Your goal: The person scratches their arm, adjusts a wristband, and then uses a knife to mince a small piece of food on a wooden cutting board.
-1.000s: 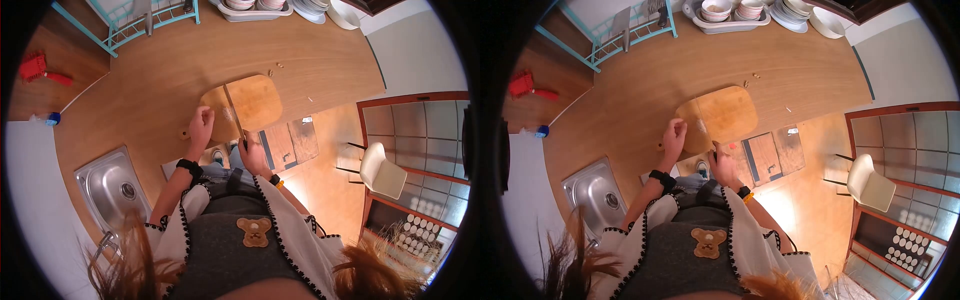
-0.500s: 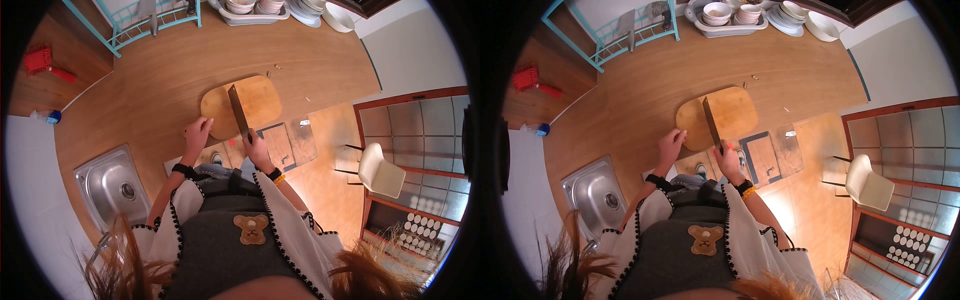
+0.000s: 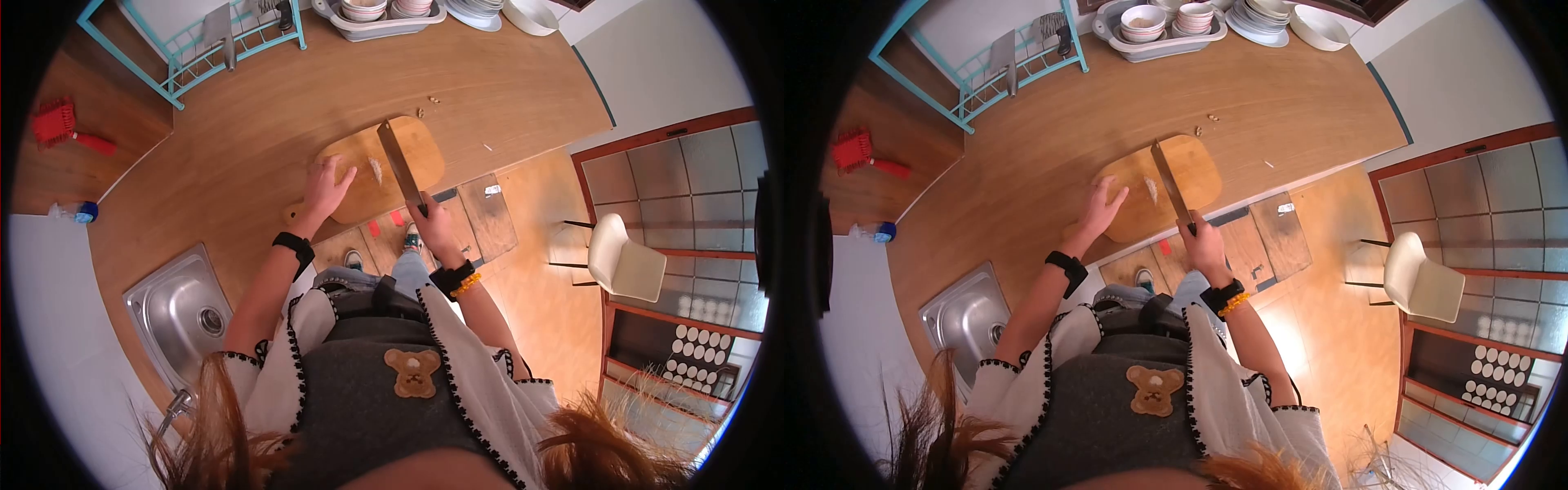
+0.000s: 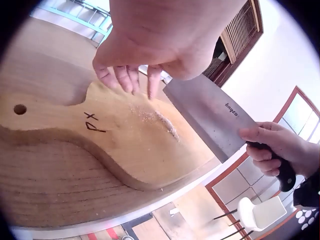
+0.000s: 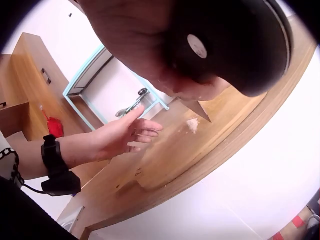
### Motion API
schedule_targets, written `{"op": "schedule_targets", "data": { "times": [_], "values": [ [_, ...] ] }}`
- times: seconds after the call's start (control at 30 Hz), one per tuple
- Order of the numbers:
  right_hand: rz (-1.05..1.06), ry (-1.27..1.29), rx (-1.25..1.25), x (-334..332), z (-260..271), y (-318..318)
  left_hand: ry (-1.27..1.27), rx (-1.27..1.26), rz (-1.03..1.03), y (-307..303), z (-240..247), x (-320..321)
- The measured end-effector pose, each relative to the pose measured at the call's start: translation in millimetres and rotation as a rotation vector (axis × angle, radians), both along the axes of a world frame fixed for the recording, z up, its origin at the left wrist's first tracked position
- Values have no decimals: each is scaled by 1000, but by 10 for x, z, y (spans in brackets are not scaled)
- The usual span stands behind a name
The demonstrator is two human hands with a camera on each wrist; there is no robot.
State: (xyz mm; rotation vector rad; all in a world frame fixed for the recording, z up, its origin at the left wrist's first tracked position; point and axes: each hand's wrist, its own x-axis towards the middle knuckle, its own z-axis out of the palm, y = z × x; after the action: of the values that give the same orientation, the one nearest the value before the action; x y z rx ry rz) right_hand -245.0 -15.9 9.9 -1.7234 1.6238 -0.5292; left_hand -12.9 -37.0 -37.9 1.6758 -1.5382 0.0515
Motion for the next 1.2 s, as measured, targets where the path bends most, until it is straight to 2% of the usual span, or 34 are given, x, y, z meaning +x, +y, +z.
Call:
{"op": "schedule_targets", "data": {
  "times": [0.03,0.1,0.23,0.3,0.43,0.5,0.63,0.7,0.73,0.8,0.9,1.0,1.1,1.2],
  "values": [
    [7,37,-21,-25,57,-3,-1,1,1,8,-7,30],
    [54,88,-39,-76,29,-13,427,312,-155,54,-10,142],
    [128,155,-81,7,66,24,414,443,-86,187,-104,226],
    [164,196,-79,40,7,24,269,190,13,225,-145,185],
    [171,204,-91,81,-83,18,391,119,-82,346,13,222],
    [174,179,-115,82,-108,18,468,556,-27,391,95,242],
    [182,197,-109,88,-42,16,546,576,-44,313,76,193],
    [179,199,-101,117,18,28,482,280,-65,253,34,102],
    [179,200,-91,123,37,41,483,280,-72,237,49,76],
    [187,200,-93,107,-1,60,359,527,-97,208,82,34],
    [193,199,-91,123,-48,90,451,631,-124,141,115,-42],
    [199,211,-85,117,-93,131,339,521,-62,129,156,-130],
    [144,197,-65,124,-136,120,393,441,-75,133,40,-93],
    [154,222,-58,82,-167,152,402,555,-86,132,-25,-21]
  ]
}}
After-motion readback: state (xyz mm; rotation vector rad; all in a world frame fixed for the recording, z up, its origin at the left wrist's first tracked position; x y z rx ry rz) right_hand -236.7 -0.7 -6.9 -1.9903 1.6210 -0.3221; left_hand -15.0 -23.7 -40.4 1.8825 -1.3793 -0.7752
